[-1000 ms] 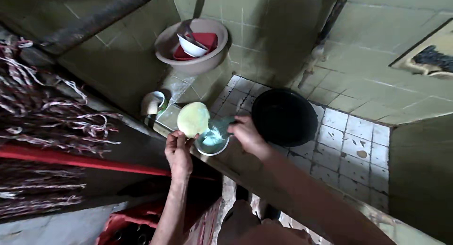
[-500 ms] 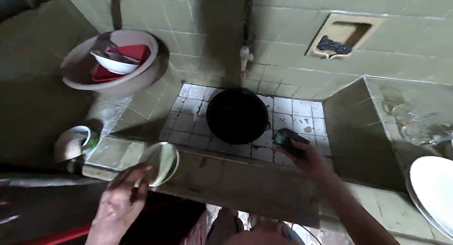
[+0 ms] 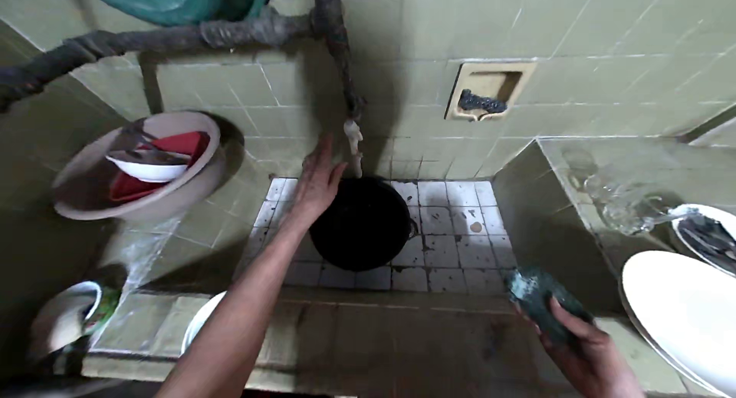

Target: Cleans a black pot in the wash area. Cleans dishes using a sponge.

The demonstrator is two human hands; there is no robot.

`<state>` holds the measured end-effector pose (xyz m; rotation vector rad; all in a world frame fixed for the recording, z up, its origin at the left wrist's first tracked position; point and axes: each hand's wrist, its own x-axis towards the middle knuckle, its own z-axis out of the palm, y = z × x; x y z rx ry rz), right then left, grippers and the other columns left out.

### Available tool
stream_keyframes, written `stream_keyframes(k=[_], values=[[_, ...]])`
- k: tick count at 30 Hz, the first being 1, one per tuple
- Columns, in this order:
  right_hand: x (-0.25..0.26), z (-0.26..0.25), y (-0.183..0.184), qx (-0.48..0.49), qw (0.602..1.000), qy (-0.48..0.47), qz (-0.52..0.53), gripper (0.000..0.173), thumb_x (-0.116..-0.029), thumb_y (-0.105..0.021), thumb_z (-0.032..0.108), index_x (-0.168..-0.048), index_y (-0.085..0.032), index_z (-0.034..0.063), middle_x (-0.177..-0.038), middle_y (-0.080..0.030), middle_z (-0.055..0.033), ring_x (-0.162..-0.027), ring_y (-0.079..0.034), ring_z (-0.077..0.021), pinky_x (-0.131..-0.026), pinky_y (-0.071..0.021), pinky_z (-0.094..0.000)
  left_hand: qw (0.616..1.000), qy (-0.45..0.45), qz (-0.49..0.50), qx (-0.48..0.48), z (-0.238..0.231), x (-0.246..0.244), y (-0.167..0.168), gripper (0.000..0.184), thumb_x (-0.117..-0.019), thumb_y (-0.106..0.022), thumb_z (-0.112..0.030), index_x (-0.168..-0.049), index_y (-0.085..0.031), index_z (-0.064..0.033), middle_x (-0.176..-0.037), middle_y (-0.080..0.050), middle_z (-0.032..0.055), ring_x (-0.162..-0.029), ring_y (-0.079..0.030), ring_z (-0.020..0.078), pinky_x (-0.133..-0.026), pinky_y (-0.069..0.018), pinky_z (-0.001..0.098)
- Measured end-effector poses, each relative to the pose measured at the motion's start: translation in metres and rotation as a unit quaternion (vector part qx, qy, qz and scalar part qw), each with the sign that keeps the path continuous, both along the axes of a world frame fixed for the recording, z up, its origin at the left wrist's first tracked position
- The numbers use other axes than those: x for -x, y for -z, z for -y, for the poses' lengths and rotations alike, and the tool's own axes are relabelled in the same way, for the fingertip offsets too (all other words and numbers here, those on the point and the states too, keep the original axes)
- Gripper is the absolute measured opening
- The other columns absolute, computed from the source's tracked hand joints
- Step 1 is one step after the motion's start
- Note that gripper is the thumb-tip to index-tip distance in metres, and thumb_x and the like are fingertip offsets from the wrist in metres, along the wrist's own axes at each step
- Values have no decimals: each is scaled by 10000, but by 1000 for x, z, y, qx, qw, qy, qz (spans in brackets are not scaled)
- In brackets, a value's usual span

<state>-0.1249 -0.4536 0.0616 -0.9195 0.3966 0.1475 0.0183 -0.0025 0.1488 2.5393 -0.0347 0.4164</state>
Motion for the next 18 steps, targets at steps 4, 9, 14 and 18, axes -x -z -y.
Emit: stream_keyframes(k=[4, 9, 14, 18], values=[[32, 32, -18, -67, 997, 1, 41, 234, -963, -650, 173, -1179, -645, 82, -1122, -731, -183, -973, -742, -298, -860, -630, -451, 993, 50, -25, -102, -11, -69, 3, 693, -1073, -508, -395, -1609, -256, -34, -1649, -272, 225, -1463, -344, 480, -1145, -323, 653], [78, 41, -36, -64, 986, 147, 52, 329, -849, -784, 206, -1134, -681, 80, -1084, -737, -183, -929, -758, -285, -789, -656, -417, 985, 115, -41, -120, -12, -84, -14, 526, -1094, -482, -302, -1544, -414, -38, -1551, -415, 277, -1425, -388, 505, -1147, -307, 676], [98, 50, -27, -141, 942, 290, 93, 258, -901, -649, 96, -1145, -663, 13, -1108, -715, -233, -968, -745, -319, -840, -642, -438, 989, 75, -46, -120, 20, -73, -40, 499, -1070, -553, -246, -1433, -490, 90, -1411, -466, 415, -1310, -428, 637, -1049, -327, 764], [95, 63, -34, -148, 926, 335, 92, 249, -989, -535, 129, -1188, -638, 20, -1165, -694, -233, -1006, -736, -319, -821, -644, -426, 992, 22, -87, -91, 40, -54, -49, 559, -1070, -547, -309, -1440, -449, 99, -1418, -445, 417, -1298, -450, 605, -1052, -339, 737]])
